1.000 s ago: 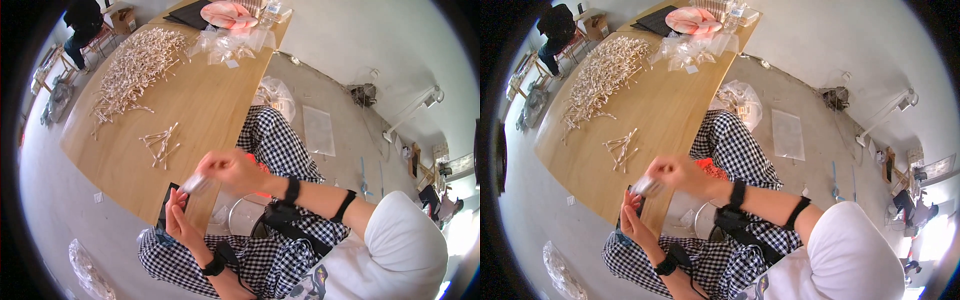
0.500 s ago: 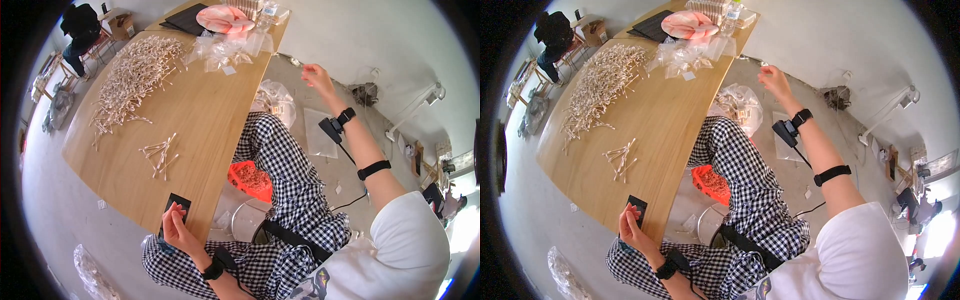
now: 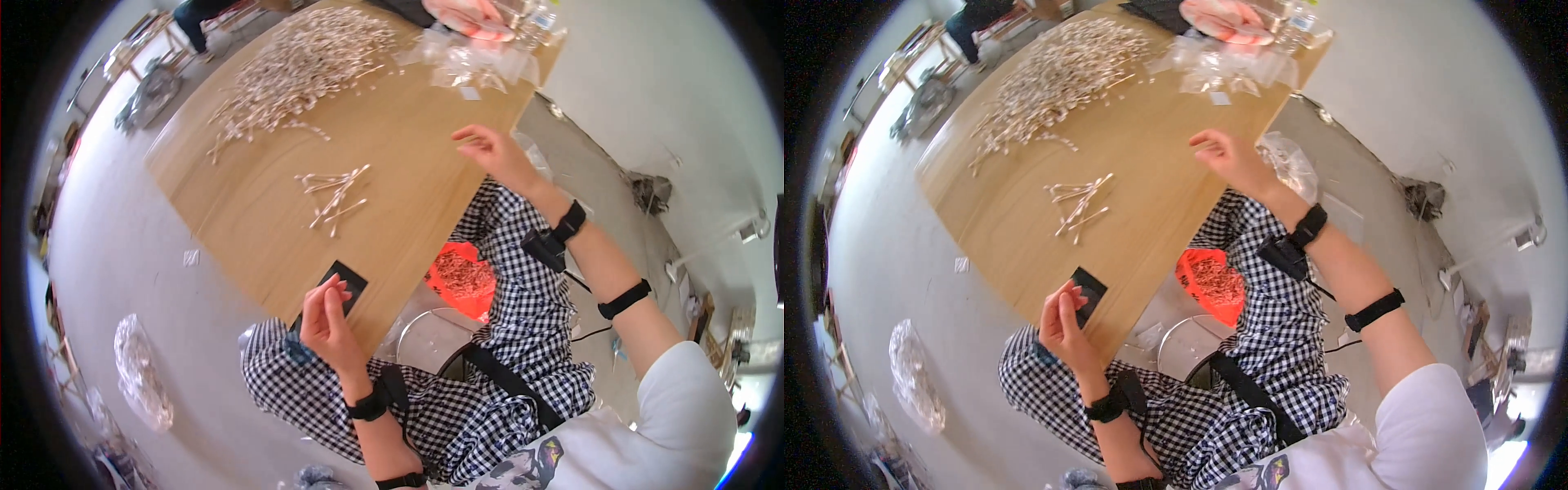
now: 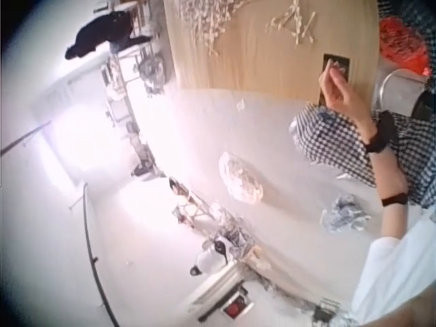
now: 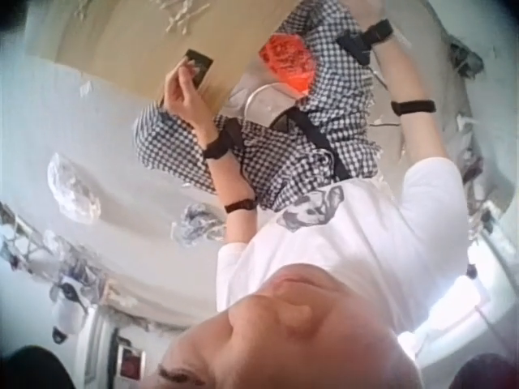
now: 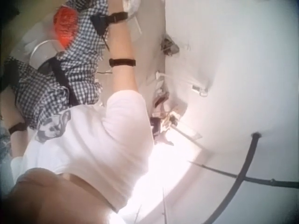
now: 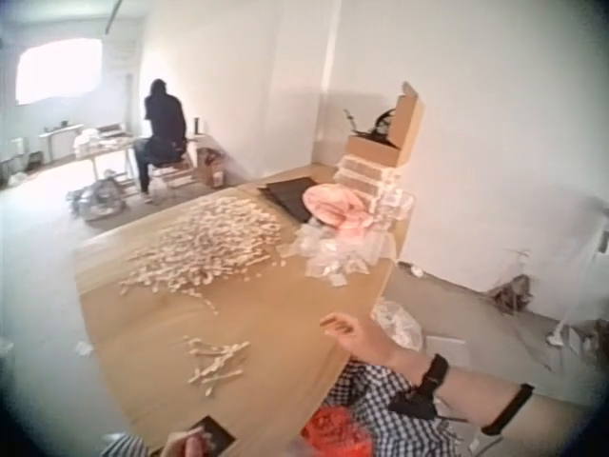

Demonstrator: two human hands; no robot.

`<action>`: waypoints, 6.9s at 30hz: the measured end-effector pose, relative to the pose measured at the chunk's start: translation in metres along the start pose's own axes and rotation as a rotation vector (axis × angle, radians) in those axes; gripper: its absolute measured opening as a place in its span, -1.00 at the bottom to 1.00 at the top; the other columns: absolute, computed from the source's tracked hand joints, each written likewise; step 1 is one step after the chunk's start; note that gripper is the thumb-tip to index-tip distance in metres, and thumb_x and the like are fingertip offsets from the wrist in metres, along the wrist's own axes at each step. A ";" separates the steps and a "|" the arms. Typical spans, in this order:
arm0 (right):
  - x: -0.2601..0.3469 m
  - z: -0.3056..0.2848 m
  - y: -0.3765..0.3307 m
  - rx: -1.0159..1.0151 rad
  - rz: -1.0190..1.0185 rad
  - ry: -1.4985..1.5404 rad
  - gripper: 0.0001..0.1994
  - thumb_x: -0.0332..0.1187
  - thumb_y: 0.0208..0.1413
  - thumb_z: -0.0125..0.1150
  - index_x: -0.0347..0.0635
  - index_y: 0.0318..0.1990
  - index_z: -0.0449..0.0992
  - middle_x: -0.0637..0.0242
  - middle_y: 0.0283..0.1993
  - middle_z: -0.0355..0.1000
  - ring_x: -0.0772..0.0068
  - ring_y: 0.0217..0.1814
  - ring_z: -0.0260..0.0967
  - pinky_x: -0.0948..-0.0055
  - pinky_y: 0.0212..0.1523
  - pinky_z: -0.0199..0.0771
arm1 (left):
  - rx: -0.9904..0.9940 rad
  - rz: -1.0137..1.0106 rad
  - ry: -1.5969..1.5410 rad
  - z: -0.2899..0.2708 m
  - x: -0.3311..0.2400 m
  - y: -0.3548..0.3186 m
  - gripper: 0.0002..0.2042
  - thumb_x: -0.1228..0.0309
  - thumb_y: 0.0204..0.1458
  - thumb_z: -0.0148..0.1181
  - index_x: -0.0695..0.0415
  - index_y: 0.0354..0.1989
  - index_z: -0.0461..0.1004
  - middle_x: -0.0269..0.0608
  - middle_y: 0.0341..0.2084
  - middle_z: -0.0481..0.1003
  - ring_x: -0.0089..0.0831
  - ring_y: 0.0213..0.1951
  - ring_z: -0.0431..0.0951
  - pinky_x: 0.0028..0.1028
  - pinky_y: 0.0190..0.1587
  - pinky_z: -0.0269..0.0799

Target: Organize cotton swabs into a neat stack and place them into a small plastic package.

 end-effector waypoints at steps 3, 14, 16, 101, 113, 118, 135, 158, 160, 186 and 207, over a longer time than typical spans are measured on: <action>0.042 0.075 0.012 0.201 -0.474 -0.400 -0.46 -0.38 0.03 0.27 -0.14 0.21 0.34 0.13 0.31 0.26 0.17 0.37 0.19 0.22 0.31 0.25 | 0.000 -0.025 -0.041 -0.005 0.003 -0.002 -0.81 0.49 0.23 0.07 0.33 -0.18 0.58 -0.22 -0.36 0.57 -0.57 -0.35 0.53 -0.58 -0.27 0.48; 0.068 0.182 0.078 0.554 -0.554 -0.303 -0.14 -0.27 -0.14 0.45 0.08 0.38 0.16 -0.01 0.44 0.04 -0.06 0.51 -0.12 0.16 0.47 -0.08 | 0.068 -0.060 -0.074 -0.009 0.004 -0.002 -0.84 0.56 0.19 0.12 0.35 -0.14 0.56 -0.21 -0.29 0.55 -0.54 -0.27 0.53 -0.60 -0.20 0.45; 0.069 0.184 0.078 0.602 -0.582 -0.291 -0.22 -0.28 -0.11 0.45 0.10 0.34 0.24 0.00 0.44 0.05 -0.05 0.51 -0.12 0.17 0.47 -0.07 | 0.071 -0.061 -0.071 -0.008 0.002 -0.001 -0.84 0.55 0.19 0.12 0.35 -0.14 0.56 -0.21 -0.29 0.55 -0.54 -0.27 0.53 -0.60 -0.20 0.45; 0.029 0.151 -0.021 0.019 -0.068 0.818 -0.54 -0.06 0.33 -0.02 -0.31 0.12 0.33 0.06 0.11 0.40 0.21 0.18 0.35 0.33 0.14 0.32 | -0.210 -0.135 0.094 0.077 0.011 -0.001 -0.29 -0.05 0.32 -0.27 0.24 0.44 -0.18 -0.01 0.41 0.01 -0.25 0.44 -0.05 -0.26 0.45 -0.19; 0.017 0.136 -0.005 0.018 -0.093 0.753 -0.55 -0.01 0.30 0.03 -0.23 0.08 0.40 0.14 0.04 0.44 0.27 0.09 0.37 0.33 0.12 0.34 | 0.075 0.005 0.564 0.066 -0.002 -0.008 -0.38 0.36 0.24 0.06 0.27 0.40 -0.02 0.01 0.39 0.05 -0.19 0.44 -0.03 -0.23 0.42 -0.18; 0.020 0.132 -0.005 0.076 -0.080 0.722 -0.61 -0.08 0.33 0.01 -0.19 0.10 0.44 0.38 0.03 0.45 0.58 0.08 0.34 0.54 0.12 0.30 | 0.403 0.253 1.133 0.080 0.012 0.007 -0.25 0.24 0.12 0.20 0.26 0.40 -0.03 0.09 0.37 0.06 -0.02 0.43 -0.05 -0.05 0.41 -0.22; 0.016 0.130 -0.005 0.098 -0.195 0.390 -0.72 -0.21 0.28 0.11 -0.19 0.00 0.50 0.33 -0.12 0.53 0.55 -0.09 0.46 0.54 -0.05 0.43 | 0.202 0.176 0.951 0.062 0.006 0.035 -0.72 0.52 0.14 0.16 0.18 0.04 0.47 -0.07 -0.13 0.47 -0.24 -0.08 0.51 -0.38 -0.02 0.43; 0.034 0.123 -0.139 0.213 -0.438 0.031 -0.79 -0.52 0.16 0.11 -0.28 -0.05 0.44 0.18 -0.12 0.48 0.37 -0.14 0.46 0.44 -0.09 0.44 | -0.522 -0.121 0.689 -0.165 -0.087 -0.160 -0.64 0.44 0.21 0.07 0.17 0.18 0.34 -0.20 -0.09 0.52 -0.58 -0.30 0.54 -0.55 -0.22 0.43; 0.039 0.125 -0.146 0.251 -0.398 0.057 -0.79 -0.53 0.16 0.11 -0.28 -0.05 0.44 0.19 -0.12 0.48 0.38 -0.14 0.47 0.44 -0.09 0.44 | -0.521 -0.121 0.615 -0.163 -0.078 -0.156 -0.64 0.44 0.21 0.08 0.17 0.18 0.34 -0.20 -0.11 0.52 -0.59 -0.32 0.53 -0.55 -0.23 0.43; 0.058 0.159 -0.087 0.461 -0.684 -0.481 -0.65 -0.32 0.25 0.08 -0.21 0.14 0.35 0.02 0.26 0.30 -0.02 0.42 0.12 0.01 0.46 -0.17 | -1.000 -1.312 -0.160 -0.124 0.389 -0.248 -0.87 0.49 -0.06 0.12 0.21 -0.61 0.44 -0.17 -0.66 0.44 -0.39 -0.61 0.46 -0.39 -0.56 0.34; 0.029 0.019 -0.123 0.531 -0.305 -0.870 -0.59 -0.09 0.18 0.13 -0.15 0.06 0.36 0.16 0.18 0.34 0.10 0.25 0.28 0.03 0.33 0.13 | -0.834 -1.320 0.752 -0.107 0.423 -0.224 -0.87 0.39 -0.08 0.36 0.19 -0.45 0.60 -0.07 -0.47 0.61 -0.19 -0.40 0.61 -0.28 -0.29 0.47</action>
Point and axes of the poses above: each hand's wrist, its own y-axis towards the middle knuckle, its own z-axis out of the palm, x = y × z, the point moved 3 cm from there along y, towards the middle knuckle
